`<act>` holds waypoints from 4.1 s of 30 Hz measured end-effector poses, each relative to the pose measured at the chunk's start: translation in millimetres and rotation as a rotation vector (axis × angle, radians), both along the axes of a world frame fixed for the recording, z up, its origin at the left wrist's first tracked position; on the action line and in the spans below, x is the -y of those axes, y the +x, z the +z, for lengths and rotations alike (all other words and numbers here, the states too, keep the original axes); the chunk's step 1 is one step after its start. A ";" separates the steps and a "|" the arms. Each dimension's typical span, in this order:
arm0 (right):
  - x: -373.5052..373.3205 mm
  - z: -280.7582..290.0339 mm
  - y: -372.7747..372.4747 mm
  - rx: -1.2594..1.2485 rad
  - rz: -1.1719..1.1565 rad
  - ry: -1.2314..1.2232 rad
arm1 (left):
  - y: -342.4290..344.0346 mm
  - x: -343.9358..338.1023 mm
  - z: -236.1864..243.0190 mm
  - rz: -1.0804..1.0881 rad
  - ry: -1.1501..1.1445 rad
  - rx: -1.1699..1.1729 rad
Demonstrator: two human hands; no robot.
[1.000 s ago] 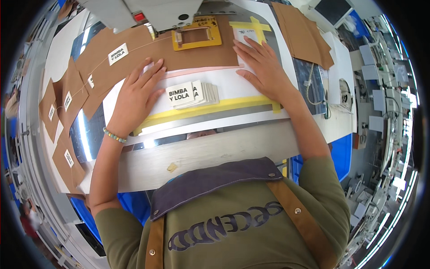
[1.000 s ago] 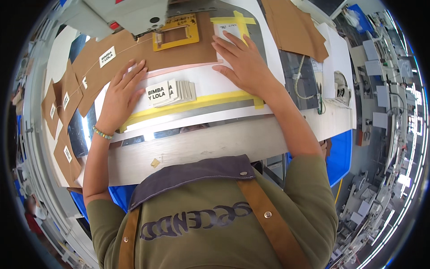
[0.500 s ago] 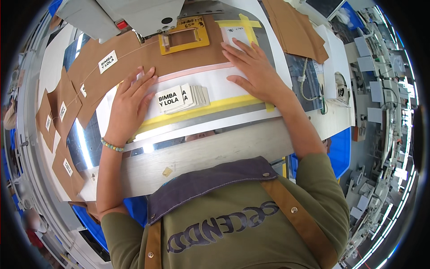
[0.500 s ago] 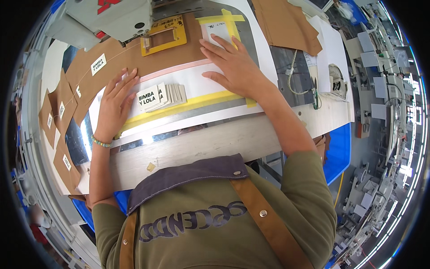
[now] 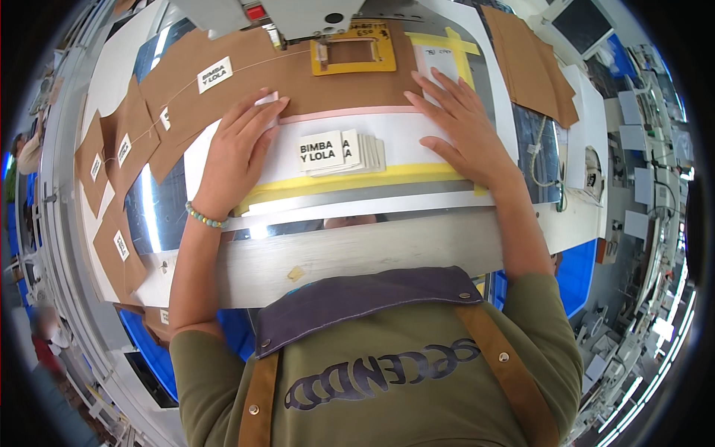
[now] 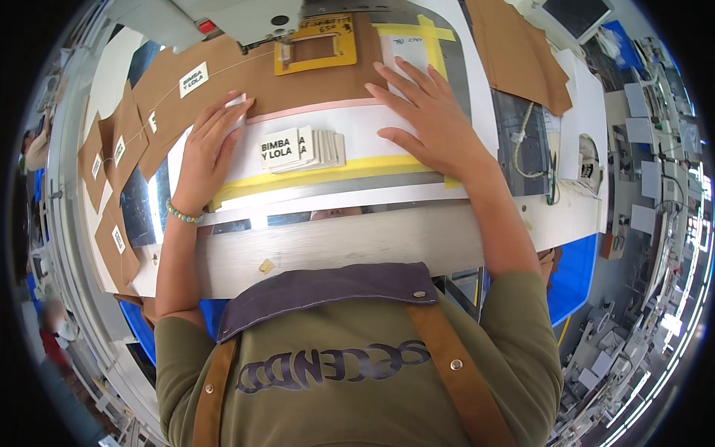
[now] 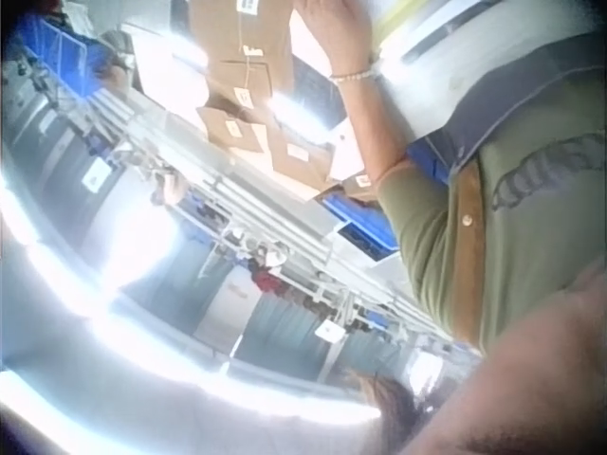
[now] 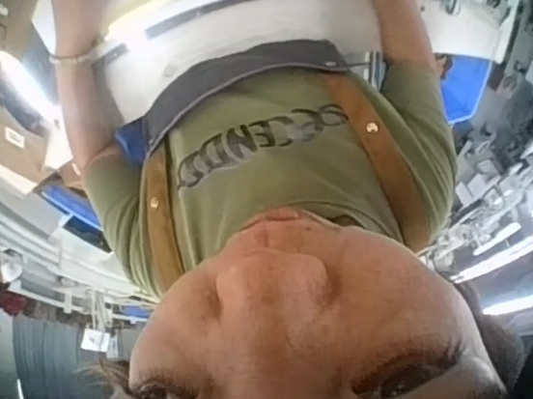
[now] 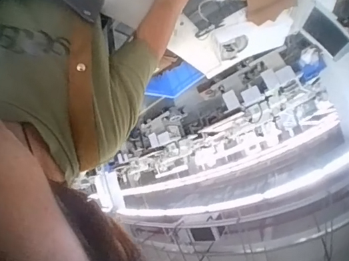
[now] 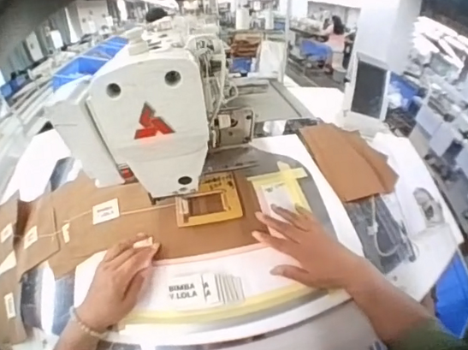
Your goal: Sewing brand labels onto leather pieces using an industrial sewing machine.
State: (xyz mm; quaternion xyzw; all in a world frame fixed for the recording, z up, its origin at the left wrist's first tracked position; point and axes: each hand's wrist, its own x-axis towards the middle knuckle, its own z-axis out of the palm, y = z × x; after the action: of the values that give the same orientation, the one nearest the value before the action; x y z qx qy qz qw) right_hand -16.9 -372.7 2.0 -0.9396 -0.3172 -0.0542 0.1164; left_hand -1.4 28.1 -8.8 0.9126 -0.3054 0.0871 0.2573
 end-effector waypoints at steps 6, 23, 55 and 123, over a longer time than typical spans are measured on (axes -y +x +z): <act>0.8 -2.2 0.7 0.029 -0.005 -0.065 | -1.3 -0.8 3.7 -0.017 0.031 0.026; 2.1 -1.4 1.5 0.034 0.013 0.029 | -3.9 8.9 7.2 -0.039 0.262 0.112; 49.0 11.4 13.7 0.371 -0.121 0.097 | 9.8 -14.4 -6.5 0.128 0.251 0.098; -64.7 -14.3 107.5 0.561 0.250 0.136 | 50.5 52.1 5.6 -0.173 0.146 0.131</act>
State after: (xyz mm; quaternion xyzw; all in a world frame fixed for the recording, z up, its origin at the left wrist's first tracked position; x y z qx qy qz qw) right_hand 90.6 -308.0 -12.3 -0.8317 -0.4458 -0.3176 0.0928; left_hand 49.1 -24.0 -3.3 0.8916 -0.4046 0.1016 0.1761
